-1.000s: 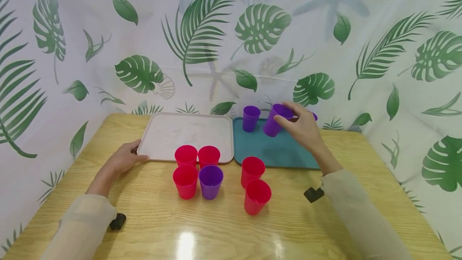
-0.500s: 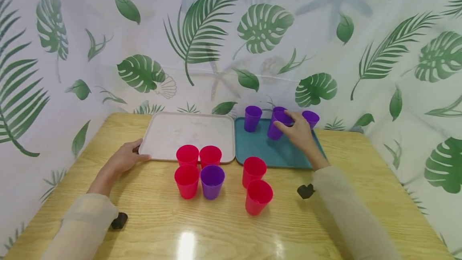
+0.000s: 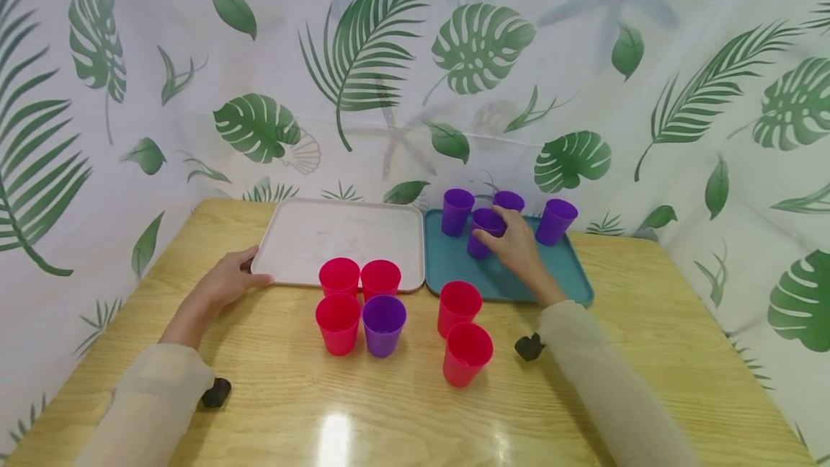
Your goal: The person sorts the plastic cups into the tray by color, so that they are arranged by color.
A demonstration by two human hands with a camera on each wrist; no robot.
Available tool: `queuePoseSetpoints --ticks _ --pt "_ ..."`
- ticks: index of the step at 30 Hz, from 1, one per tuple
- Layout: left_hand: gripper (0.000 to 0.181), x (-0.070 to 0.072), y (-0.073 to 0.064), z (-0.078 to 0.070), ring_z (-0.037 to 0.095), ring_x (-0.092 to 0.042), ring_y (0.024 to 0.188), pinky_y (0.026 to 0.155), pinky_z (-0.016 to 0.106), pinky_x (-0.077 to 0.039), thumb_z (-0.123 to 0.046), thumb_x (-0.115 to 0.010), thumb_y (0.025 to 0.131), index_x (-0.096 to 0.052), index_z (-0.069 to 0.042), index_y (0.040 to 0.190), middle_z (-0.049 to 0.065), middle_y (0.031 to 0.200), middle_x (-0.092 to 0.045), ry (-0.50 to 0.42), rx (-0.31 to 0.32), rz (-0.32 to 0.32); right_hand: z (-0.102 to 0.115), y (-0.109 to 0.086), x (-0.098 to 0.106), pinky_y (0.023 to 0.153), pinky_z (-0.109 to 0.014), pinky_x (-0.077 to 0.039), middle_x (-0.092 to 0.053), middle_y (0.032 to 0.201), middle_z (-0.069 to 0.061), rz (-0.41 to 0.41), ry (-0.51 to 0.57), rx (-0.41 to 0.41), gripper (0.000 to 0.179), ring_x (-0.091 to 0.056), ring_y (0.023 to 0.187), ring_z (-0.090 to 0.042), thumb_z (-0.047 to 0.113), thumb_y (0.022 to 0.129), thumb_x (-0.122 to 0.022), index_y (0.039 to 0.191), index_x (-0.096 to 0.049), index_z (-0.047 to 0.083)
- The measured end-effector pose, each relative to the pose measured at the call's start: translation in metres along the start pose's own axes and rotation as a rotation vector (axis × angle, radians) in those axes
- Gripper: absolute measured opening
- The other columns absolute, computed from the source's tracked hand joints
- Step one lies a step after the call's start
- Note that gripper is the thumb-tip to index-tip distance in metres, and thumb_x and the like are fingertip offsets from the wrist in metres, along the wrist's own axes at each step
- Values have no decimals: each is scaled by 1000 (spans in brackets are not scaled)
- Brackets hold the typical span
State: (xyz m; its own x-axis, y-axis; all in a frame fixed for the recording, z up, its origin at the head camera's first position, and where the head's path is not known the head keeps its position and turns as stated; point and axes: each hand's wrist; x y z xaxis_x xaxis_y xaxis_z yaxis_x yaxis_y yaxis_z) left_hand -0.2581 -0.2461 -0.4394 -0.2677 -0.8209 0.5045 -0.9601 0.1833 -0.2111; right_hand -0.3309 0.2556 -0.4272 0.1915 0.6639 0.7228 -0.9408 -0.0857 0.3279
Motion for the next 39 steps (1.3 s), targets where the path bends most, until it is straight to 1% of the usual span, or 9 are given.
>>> queuePoseSetpoints --ticks 5,12,15,18,24,28,31,35,39 --pt "81 1 1 0 48 -19 152 121 60 -19 -10 -64 102 -10 9 160 35 163 -17 -6 -6 6 5 -6 4 109 -58 -40 -52 142 -29 -51 26 16 74 -49 129 -44 26 90 -82 147 -48 -8" --pt "80 1 0 0 48 -20 151 121 60 -20 -10 -64 103 -11 8 160 35 163 -18 -1 -5 5 15 -11 18 95 -54 -50 -60 128 -30 -150 76 68 61 -58 114 -43 22 93 -78 141 -55 -8" --pt "81 1 0 0 48 -19 151 121 60 -20 -10 -63 103 -10 8 160 35 163 -17 -1 -3 3 21 -14 24 95 -54 -51 -60 128 -31 -158 105 97 58 -59 115 -44 19 94 -77 140 -56 -9" --pt "81 1 1 0 48 -18 152 121 60 -19 -11 -63 103 -9 8 160 35 164 -16 2 7 1 27 -17 29 97 -54 -51 -59 132 -30 -137 139 101 56 -57 119 -42 18 95 -76 141 -56 -7" --pt "82 0 0 -1 48 -16 152 122 59 -18 -11 -64 103 -8 8 160 34 164 -14 -2 20 -1 43 -26 38 99 -53 -51 -58 136 -25 -67 192 77 57 -56 123 -41 21 97 -75 143 -54 -4" --pt "82 0 0 -2 48 -16 152 122 60 -18 -11 -64 103 -9 7 160 34 164 -15 0 22 2 56 -34 41 101 -56 -49 -55 140 -24 -8 229 84 57 -55 127 -41 20 98 -74 146 -52 -3" --pt "83 1 1 -2 48 -16 152 122 60 -18 -13 -65 102 -9 7 161 34 164 -14 7 30 2 70 -40 44 99 -55 -51 -56 141 -22 35 240 96 57 -57 125 -40 20 99 -73 147 -51 -1" --pt "83 1 2 -1 48 -14 153 122 60 -17 -13 -65 102 -9 7 161 33 165 -14 10 31 0 87 -49 46 93 -48 -57 -60 137 -18 96 238 122 56 -62 118 -35 20 99 -73 148 -52 2" --pt "83 0 3 -1 48 -14 153 122 60 -16 -13 -65 102 -9 7 161 33 165 -13 2 41 -2 102 -58 44 94 -44 -57 -64 133 -16 165 234 176 55 -65 115 -32 17 98 -73 147 -54 3"
Point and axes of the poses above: each hand's wrist, its own y-axis towards the middle knuckle, its own x-axis out of the back of the hand, z = x × y
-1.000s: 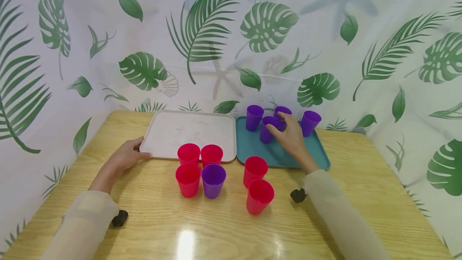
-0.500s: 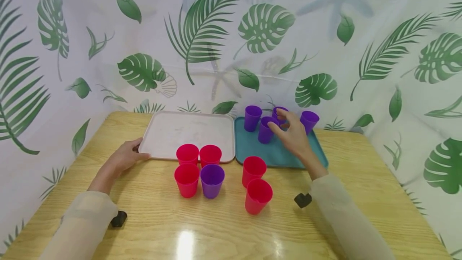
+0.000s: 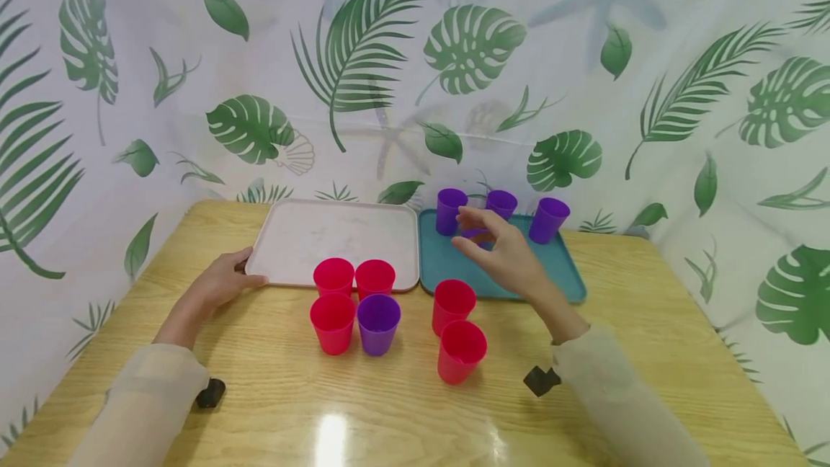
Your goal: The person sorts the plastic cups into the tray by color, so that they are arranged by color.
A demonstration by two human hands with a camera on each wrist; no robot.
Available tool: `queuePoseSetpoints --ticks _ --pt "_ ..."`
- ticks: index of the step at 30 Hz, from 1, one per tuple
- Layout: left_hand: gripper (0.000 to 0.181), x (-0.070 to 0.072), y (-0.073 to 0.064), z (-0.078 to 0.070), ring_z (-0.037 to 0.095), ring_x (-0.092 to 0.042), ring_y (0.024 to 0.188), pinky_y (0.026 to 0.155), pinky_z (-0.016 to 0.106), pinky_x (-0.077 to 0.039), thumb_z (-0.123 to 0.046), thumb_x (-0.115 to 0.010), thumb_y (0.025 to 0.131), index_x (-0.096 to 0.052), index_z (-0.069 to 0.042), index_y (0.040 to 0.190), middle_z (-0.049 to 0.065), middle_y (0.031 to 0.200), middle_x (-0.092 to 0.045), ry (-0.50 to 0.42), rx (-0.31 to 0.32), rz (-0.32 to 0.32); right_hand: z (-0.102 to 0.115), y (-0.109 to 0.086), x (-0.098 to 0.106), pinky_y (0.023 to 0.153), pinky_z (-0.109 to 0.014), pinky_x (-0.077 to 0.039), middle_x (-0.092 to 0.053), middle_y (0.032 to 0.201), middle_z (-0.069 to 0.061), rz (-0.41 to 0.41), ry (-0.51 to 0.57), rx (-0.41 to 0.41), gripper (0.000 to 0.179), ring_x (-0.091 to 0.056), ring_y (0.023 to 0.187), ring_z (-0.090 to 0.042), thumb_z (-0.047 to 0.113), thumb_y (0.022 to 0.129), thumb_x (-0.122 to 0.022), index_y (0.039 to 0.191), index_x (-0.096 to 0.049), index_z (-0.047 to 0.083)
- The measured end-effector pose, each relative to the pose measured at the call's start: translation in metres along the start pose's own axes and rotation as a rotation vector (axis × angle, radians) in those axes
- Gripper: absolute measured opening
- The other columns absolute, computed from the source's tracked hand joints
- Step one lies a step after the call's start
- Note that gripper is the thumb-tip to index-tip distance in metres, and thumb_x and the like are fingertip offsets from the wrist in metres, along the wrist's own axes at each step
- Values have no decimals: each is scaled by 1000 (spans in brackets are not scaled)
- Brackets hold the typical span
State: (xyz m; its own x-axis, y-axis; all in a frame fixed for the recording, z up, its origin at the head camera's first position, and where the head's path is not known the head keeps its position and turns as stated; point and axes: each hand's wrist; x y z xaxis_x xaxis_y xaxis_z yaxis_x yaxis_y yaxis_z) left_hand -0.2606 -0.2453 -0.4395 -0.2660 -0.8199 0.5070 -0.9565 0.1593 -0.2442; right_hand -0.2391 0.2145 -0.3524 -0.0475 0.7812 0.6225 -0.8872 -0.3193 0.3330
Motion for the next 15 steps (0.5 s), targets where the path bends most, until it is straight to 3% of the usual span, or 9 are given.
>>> queuePoseSetpoints --ticks 10,15 --pt "83 -2 -2 -2 47 -20 151 122 60 -19 -14 -65 102 -9 7 161 34 164 -17 11 4 -7 28 -18 -22 96 -42 -56 -67 127 -11 176 108 134 49 -66 112 -27 8 94 -76 139 -60 0" --pt "82 -2 -2 -2 47 -23 150 121 60 -20 -13 -65 102 -11 6 161 34 163 -19 11 -4 -9 41 -23 -35 96 -43 -56 -69 124 -11 284 97 186 50 -67 112 -27 9 91 -79 137 -61 -2"
Point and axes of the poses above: each hand's wrist, its own y-axis towards the middle knuckle, its own x-axis out of the back of the hand, z = x × y
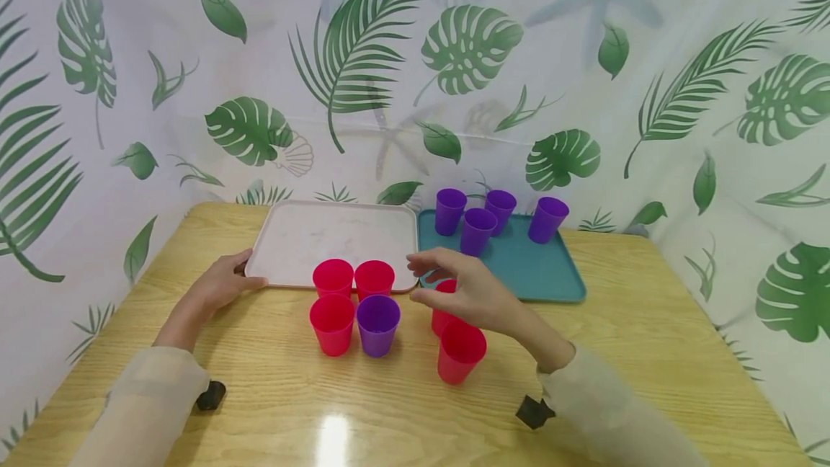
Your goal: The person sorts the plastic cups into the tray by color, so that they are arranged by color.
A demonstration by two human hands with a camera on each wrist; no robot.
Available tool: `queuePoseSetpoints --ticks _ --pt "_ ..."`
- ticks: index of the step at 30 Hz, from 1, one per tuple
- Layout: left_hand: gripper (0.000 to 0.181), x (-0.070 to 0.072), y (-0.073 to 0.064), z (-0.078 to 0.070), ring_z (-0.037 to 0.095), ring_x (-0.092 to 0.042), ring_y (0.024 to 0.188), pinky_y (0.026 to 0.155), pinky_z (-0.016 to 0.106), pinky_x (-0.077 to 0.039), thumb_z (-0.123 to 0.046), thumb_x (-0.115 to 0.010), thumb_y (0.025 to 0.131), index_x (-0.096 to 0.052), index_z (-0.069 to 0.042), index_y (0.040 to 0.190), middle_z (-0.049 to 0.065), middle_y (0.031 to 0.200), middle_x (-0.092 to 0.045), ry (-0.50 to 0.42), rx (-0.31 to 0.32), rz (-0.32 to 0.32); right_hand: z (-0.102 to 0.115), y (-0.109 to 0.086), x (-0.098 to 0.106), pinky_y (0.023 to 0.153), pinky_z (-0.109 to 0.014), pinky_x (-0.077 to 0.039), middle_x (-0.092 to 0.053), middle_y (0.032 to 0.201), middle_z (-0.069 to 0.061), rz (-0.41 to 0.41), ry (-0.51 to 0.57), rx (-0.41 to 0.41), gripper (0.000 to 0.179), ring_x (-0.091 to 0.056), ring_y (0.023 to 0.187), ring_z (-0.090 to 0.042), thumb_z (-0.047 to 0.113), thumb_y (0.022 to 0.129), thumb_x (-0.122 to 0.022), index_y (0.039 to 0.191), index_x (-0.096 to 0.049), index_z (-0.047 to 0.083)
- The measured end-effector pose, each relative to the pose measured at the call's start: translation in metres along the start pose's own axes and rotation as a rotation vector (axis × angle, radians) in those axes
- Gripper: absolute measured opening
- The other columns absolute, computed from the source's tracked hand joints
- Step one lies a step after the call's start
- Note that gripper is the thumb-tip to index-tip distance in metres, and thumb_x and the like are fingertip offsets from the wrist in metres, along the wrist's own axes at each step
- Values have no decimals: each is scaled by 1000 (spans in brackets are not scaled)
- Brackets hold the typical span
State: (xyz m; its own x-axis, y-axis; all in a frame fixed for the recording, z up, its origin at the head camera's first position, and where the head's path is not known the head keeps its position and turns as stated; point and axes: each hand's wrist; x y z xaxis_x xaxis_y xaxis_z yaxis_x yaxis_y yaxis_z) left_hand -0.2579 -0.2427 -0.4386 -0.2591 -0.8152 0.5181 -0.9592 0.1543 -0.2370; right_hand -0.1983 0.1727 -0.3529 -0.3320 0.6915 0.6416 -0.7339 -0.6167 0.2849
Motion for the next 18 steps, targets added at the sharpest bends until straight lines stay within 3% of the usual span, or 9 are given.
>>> queuePoseSetpoints --ticks 7,18 --pt "81 0 -1 0 47 -28 148 120 60 -23 -12 -65 102 -12 7 161 35 162 -22 -3 -13 -1 8 1 -13 95 -38 -57 -70 122 -8 121 -111 -11 52 -67 108 -19 19 90 -82 134 -64 0" --pt "79 0 -3 0 48 -27 148 120 60 -23 -11 -63 103 -12 8 160 36 162 -22 -11 -36 13 6 4 -24 95 -45 -56 -70 123 -11 161 -123 -4 51 -67 109 -26 16 89 -82 133 -63 -2"
Point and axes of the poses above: each hand's wrist, its own y-axis towards the middle knuckle, its own x-axis out of the back of the hand, z = x × y
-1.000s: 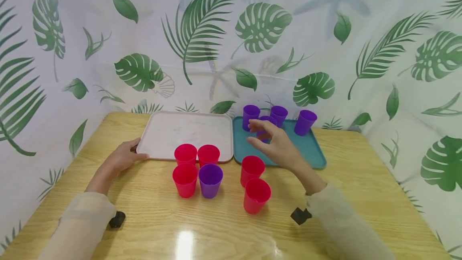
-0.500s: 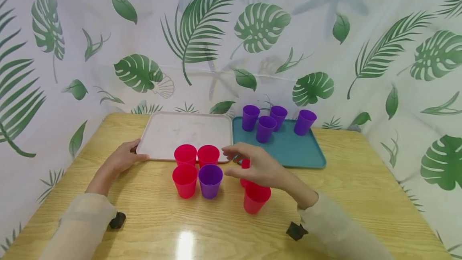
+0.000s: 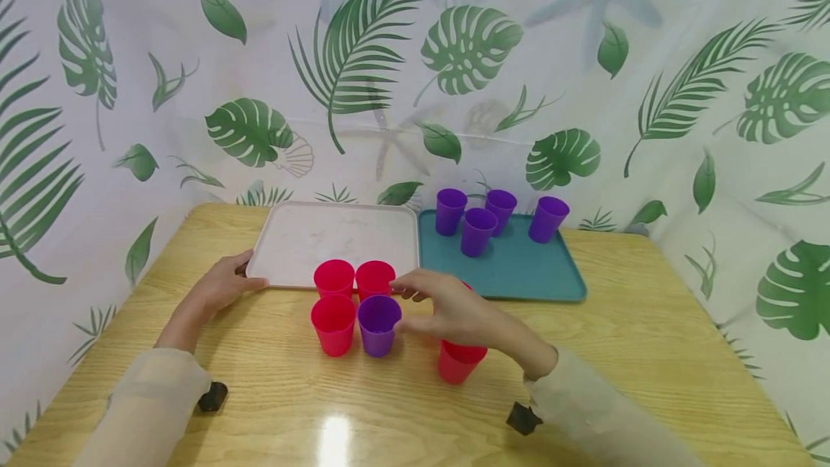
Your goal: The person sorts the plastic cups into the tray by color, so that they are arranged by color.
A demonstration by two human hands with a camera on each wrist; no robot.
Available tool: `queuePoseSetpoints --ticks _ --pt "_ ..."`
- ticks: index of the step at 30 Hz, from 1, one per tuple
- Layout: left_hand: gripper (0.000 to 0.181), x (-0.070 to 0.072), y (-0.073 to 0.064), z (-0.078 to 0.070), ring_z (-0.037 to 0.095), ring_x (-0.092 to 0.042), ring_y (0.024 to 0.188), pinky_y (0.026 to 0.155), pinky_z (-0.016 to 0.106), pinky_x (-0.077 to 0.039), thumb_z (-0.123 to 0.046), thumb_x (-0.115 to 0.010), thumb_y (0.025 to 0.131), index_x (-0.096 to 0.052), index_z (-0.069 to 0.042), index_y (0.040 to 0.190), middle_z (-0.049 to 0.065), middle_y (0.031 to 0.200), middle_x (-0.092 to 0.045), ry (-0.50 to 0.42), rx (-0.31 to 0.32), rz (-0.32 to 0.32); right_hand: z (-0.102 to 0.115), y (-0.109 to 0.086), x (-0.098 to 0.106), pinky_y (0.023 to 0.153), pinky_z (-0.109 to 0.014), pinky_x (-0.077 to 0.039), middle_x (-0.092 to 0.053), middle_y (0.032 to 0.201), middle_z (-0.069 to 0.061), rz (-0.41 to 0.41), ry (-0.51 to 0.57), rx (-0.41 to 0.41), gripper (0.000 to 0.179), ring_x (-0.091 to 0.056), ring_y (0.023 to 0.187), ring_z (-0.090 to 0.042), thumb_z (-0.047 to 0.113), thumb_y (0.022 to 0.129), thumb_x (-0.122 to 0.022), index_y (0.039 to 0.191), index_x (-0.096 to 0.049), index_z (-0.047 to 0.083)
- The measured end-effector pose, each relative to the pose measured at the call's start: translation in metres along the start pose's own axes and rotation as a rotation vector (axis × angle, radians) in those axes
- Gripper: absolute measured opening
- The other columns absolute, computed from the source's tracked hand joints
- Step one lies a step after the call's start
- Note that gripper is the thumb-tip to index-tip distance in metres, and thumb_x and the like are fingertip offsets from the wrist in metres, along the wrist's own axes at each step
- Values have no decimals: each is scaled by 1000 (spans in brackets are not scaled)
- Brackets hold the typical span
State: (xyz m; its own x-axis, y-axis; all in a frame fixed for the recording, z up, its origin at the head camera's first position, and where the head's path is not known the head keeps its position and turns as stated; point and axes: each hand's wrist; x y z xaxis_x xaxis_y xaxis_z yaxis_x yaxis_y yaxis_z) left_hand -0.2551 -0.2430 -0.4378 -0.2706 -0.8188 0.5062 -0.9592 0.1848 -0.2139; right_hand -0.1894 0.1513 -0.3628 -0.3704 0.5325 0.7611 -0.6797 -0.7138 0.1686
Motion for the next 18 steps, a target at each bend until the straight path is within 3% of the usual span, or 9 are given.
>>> queuePoseSetpoints --ticks 11,18 --pt "80 0 3 3 48 -28 148 120 60 -24 -12 -64 102 -12 10 159 37 161 -23 6 -1 -4 4 4 -4 97 -49 -55 -66 127 -11 73 -8 -101 56 -65 113 -33 20 91 -80 139 -60 -1" --pt "80 1 2 3 47 -29 147 120 60 -25 -12 -64 103 -12 9 160 37 161 -23 7 2 -2 4 7 -7 96 -44 -56 -67 126 -8 91 -38 -107 57 -65 113 -27 22 91 -79 139 -61 0"
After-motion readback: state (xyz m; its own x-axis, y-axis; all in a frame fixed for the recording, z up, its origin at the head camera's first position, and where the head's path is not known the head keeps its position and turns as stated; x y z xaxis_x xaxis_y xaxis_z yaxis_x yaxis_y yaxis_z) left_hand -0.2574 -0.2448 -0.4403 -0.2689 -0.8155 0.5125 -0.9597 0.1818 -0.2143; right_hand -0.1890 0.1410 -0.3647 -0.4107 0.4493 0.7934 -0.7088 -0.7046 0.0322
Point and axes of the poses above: each hand's wrist, its own y-axis towards the middle knuckle, its own x-axis out of the back of the hand, z = x × y
